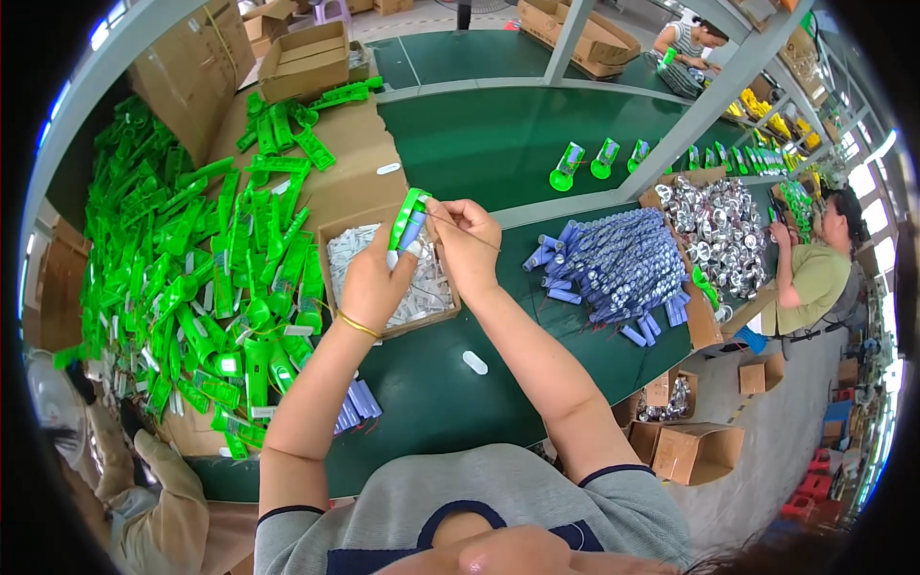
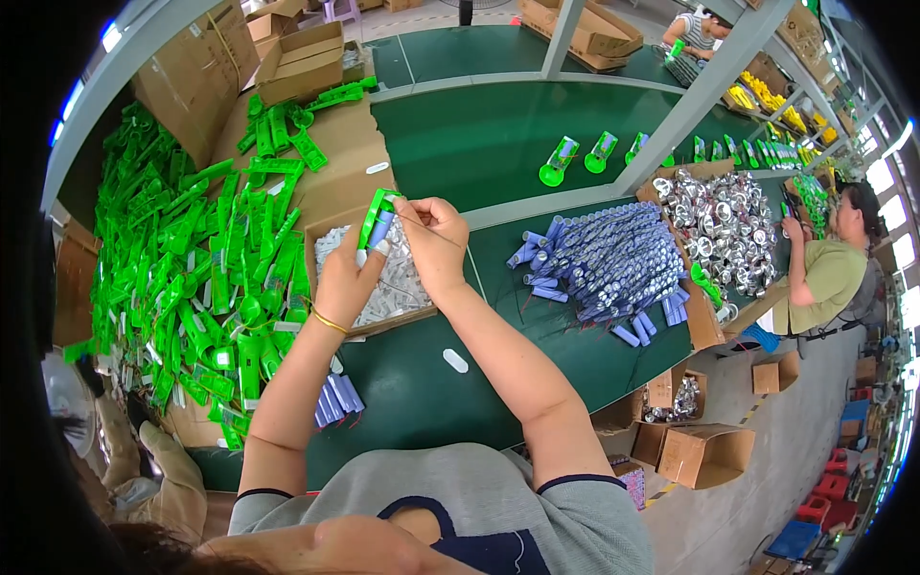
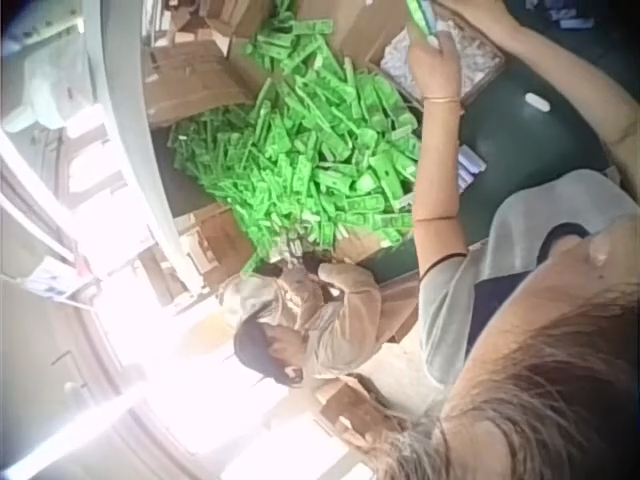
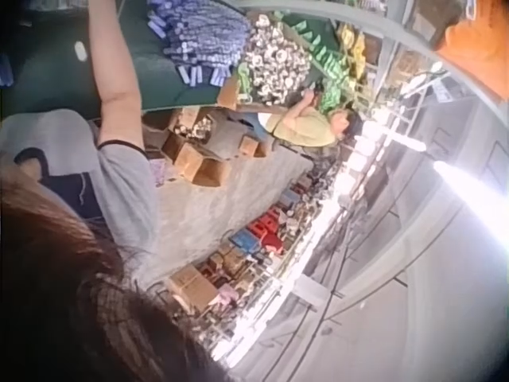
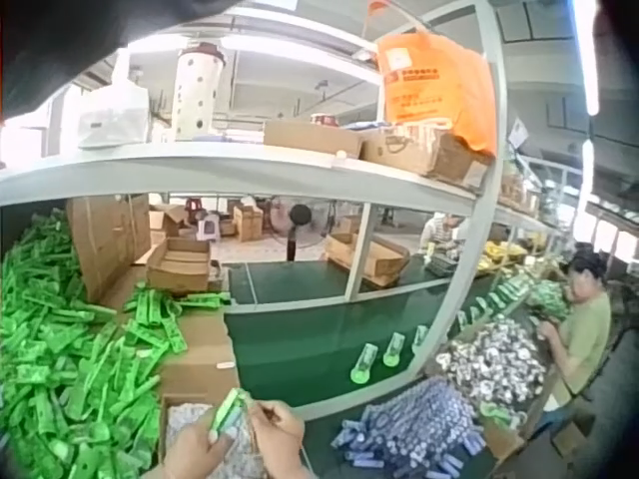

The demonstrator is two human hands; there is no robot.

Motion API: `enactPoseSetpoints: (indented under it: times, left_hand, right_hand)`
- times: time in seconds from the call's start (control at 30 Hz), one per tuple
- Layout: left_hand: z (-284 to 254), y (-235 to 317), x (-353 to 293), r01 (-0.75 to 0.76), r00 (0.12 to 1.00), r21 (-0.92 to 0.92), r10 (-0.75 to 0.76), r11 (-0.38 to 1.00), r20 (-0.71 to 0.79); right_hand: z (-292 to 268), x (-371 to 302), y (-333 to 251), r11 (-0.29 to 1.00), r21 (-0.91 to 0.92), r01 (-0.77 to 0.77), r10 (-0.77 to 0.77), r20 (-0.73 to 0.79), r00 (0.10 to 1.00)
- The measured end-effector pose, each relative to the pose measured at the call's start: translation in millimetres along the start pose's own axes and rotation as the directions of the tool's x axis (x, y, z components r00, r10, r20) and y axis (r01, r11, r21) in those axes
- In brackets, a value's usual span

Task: Assembling batteries and internal components into green flashlight housings on a production line.

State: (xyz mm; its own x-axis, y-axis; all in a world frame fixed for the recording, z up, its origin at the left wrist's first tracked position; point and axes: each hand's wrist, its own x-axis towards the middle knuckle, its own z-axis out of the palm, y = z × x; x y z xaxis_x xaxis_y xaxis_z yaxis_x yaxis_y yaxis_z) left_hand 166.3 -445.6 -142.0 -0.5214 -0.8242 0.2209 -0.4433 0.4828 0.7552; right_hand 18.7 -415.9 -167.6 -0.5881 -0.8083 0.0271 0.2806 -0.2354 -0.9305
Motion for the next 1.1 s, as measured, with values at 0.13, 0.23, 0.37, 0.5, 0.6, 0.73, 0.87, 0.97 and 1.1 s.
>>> enactPoseSetpoints:
  times: [0.13, 0.23, 0.37, 0.5, 0.6, 0.73, 0.87, 0.97, 1.1]
  left_hand:
    - [6.3, -4.8, 34.2, -0.050, 0.999, 0.092, 0.048, 0.994, 0.024]
    - [6.7, -5.5, 61.8, 0.202, 0.954, -0.307, -0.116, 0.930, 0.278]
    - [28.3, -13.3, 84.8, 0.119, 0.967, -0.298, -0.042, 0.947, 0.253]
    - [39.7, -16.0, 115.7, 0.318, 0.897, -0.434, -0.120, 0.843, 0.425]
    - [46.1, -22.4, 128.4, 0.388, 0.861, -0.482, -0.122, 0.785, 0.493]
    - [51.7, -23.7, 130.9, 0.419, 0.848, -0.504, -0.126, 0.756, 0.516]
    - [57.3, -24.1, 135.0, 0.408, 0.836, -0.470, -0.113, 0.783, 0.537]
    - [61.0, -25.4, 146.6, 0.467, 0.789, -0.432, -0.143, 0.771, 0.598]
    - [78.0, -22.6, 170.3, 0.538, 0.741, -0.460, -0.137, 0.706, 0.657]
  right_hand:
    - [-9.0, 24.4, -12.4, 0.980, 0.039, -0.194, 0.193, 0.007, 0.981]
    - [-23.7, 60.1, -27.0, 0.945, -0.308, -0.110, 0.131, 0.047, 0.990]
    - [-26.5, 86.7, -32.5, 0.910, 0.017, -0.415, 0.405, 0.182, 0.896]
    - [-39.3, 120.6, -21.3, 0.926, -0.371, -0.064, 0.092, 0.056, 0.994]
    - [-46.4, 132.9, -15.9, 0.859, -0.487, 0.159, -0.126, 0.100, 0.987]
    - [-53.4, 140.5, -16.1, 0.892, -0.432, 0.131, -0.094, 0.107, 0.990]
    - [-57.6, 144.5, -17.2, 0.887, -0.460, 0.032, 0.063, 0.190, 0.980]
    - [-66.7, 162.0, -11.0, 0.865, -0.501, 0.011, 0.118, 0.225, 0.967]
    - [-86.1, 204.5, -8.9, 0.777, -0.627, -0.054, 0.202, 0.167, 0.965]
